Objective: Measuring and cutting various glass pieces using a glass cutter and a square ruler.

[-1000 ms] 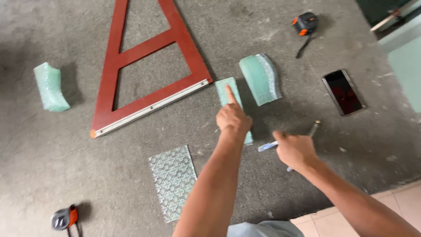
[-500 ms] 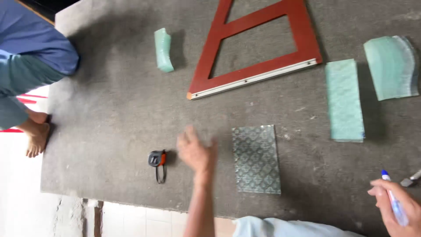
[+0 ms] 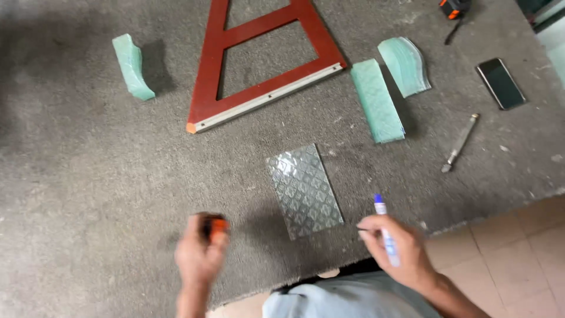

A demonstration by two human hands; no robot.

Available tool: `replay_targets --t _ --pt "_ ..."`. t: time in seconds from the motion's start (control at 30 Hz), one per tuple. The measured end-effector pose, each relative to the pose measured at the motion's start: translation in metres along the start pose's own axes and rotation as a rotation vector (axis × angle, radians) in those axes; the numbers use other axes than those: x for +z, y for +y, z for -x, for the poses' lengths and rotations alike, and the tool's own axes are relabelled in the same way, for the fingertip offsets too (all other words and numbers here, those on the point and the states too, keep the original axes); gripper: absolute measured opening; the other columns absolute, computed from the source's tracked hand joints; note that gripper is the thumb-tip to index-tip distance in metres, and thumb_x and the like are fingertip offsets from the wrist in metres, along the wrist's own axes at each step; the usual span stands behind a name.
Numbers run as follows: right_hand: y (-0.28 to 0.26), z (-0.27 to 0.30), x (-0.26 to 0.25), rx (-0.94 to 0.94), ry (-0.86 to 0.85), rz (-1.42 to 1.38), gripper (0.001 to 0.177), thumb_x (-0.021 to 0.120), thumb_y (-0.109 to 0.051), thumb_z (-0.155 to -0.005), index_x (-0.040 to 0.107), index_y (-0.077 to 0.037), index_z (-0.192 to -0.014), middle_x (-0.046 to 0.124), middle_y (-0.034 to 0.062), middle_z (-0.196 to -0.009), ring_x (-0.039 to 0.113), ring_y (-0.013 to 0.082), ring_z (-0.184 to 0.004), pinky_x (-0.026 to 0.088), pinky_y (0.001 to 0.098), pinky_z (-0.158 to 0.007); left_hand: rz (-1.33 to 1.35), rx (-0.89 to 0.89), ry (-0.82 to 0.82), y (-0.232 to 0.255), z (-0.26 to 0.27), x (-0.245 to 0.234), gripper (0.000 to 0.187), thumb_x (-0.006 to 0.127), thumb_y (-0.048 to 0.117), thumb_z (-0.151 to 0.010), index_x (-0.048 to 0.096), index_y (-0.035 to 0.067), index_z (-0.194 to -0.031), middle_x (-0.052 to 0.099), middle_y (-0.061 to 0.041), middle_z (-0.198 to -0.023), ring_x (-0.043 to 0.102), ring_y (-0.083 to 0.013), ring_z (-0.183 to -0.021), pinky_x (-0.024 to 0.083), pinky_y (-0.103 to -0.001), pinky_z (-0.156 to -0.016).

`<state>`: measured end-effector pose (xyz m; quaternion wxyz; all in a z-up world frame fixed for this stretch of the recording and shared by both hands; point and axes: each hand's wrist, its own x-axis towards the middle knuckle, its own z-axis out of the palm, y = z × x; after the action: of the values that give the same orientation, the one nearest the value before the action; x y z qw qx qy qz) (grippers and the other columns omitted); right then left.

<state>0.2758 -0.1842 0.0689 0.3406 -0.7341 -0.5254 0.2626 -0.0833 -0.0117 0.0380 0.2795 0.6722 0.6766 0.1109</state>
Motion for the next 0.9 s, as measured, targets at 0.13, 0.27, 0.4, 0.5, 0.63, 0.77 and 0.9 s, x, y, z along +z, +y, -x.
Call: replay_targets --t 0.13,0.27,0.4,0.5,0.63,0.77,0.9 --pt "-0.042 0.017 0.053 -0.008 -0.060 -0.234 0.024 0.075 -0.002 -0.082 0.062 -0.006 -0.103 0.074 0.0059 -0.092 0.071 0.0131 -0.065 0.057 0.0293 -0.057 0.153 0.188 -0.338 0.092 0.077 0.026 0.039 0.068 0.037 -0.073 0.068 0.019 -0.108 0.078 -0.010 -0.086 0.077 -0.0315 -0.079 0.060 -0.043 -0.074" --pt "-0.032 0.045 0.088 0.000 -0.133 -0.248 0.023 0.073 0.002 -0.083 0.058 -0.005 -0.100 0.073 0.0069 -0.095 0.071 0.0135 -0.072 0.057 0.0306 -0.064 0.188 0.349 -0.357 0.088 0.105 0.046 0.034 0.071 0.030 -0.069 0.067 0.012 -0.097 0.074 -0.016 -0.081 0.072 -0.0361 -0.080 0.058 -0.044 -0.077" --pt "-0.034 0.059 0.105 0.076 -0.196 -0.416 0.026 0.073 0.006 -0.081 0.053 -0.004 -0.095 0.072 0.0087 -0.090 0.070 0.0165 -0.081 0.058 0.0325 -0.073 0.183 0.426 -0.451 0.068 0.107 0.042 0.031 0.072 0.027 -0.072 0.064 0.007 -0.095 0.070 -0.017 -0.082 0.068 -0.0390 -0.083 0.055 -0.048 -0.078" --pt "-0.035 0.065 0.104 0.133 -0.165 -0.517 0.030 0.076 0.006 -0.079 0.051 -0.004 -0.091 0.070 0.0097 -0.091 0.067 0.0163 -0.081 0.056 0.0320 -0.073 0.150 0.402 -0.471 0.059 0.107 0.036 0.031 0.072 0.026 -0.074 0.064 0.007 -0.097 0.068 -0.017 -0.089 0.068 -0.0393 -0.085 0.055 -0.049 -0.077" --pt "-0.015 0.049 0.092 0.200 0.065 -0.475 0.024 0.077 0.002 -0.084 0.056 -0.004 -0.094 0.070 0.0080 -0.091 0.063 0.0130 -0.079 0.053 0.0292 -0.072 -0.019 0.371 -0.232 0.030 0.086 0.029 0.027 0.070 0.025 -0.077 0.069 0.008 -0.098 0.069 -0.016 -0.093 0.068 -0.0377 -0.084 0.056 -0.048 -0.076" --pt "0.043 0.019 0.086 0.109 0.297 -0.470 0.025 0.075 -0.001 -0.088 0.052 -0.004 -0.099 0.072 0.0051 -0.102 0.068 0.0100 -0.090 0.056 0.0250 -0.079 -0.230 0.198 -0.293 0.008 0.051 0.021 0.025 0.070 0.034 -0.083 0.071 0.013 -0.096 0.069 -0.012 -0.090 0.068 -0.0309 -0.087 0.056 -0.044 -0.081" --pt "0.064 -0.002 0.097 0.175 0.328 -0.273 0.026 0.079 0.000 -0.086 0.058 -0.004 -0.102 0.071 0.0062 -0.091 0.068 0.0122 -0.080 0.055 0.0263 -0.070 -0.356 0.111 -0.241 0.006 0.034 0.027 0.040 0.080 0.048 -0.079 0.072 0.011 -0.093 0.070 -0.010 -0.091 0.065 -0.0296 -0.093 0.050 -0.044 -0.089"
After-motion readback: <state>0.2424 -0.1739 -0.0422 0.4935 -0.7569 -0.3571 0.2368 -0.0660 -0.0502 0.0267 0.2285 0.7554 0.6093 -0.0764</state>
